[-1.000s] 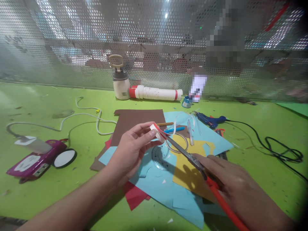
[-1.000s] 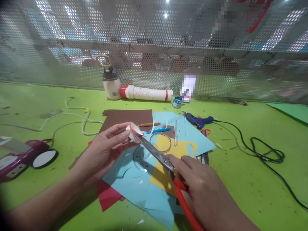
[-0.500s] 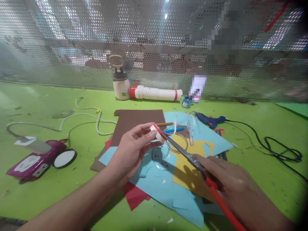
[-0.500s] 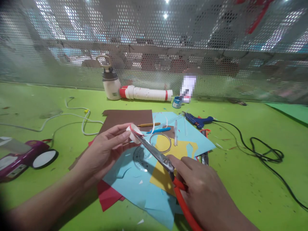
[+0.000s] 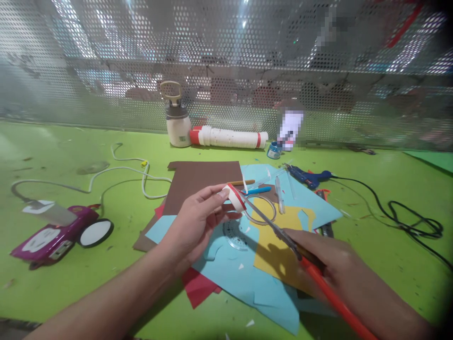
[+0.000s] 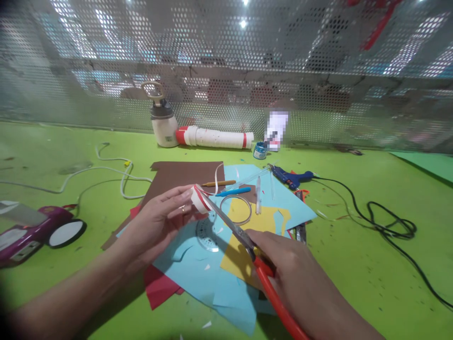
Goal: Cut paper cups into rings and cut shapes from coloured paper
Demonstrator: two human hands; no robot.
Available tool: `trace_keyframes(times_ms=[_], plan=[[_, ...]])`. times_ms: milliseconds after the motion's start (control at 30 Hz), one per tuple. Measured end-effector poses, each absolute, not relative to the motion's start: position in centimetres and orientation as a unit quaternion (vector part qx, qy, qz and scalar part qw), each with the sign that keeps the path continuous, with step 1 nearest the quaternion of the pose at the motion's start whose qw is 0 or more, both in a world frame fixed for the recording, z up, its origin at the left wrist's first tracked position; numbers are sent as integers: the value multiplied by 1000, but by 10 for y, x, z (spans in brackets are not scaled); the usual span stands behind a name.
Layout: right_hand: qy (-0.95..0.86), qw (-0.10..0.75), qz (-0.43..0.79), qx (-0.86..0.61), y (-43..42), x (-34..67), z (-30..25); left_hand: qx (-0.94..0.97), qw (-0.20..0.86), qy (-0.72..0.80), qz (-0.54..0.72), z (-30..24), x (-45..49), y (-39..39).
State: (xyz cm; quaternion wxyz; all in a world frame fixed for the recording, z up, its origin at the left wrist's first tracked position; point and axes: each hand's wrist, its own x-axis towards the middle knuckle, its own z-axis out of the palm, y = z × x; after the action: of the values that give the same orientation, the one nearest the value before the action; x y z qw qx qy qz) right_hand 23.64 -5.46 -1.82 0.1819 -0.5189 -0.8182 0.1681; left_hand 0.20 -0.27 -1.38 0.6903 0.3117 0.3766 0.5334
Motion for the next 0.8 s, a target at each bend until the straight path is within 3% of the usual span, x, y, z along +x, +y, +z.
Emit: trace_keyframes(times_ms=[200, 800], plan=[[-795, 174, 252, -523, -51, 238, -16, 304, 698, 379, 526, -16, 3, 0], [-797, 156, 265, -520, -52, 239, -14, 309, 699, 374, 526, -19, 2, -1]])
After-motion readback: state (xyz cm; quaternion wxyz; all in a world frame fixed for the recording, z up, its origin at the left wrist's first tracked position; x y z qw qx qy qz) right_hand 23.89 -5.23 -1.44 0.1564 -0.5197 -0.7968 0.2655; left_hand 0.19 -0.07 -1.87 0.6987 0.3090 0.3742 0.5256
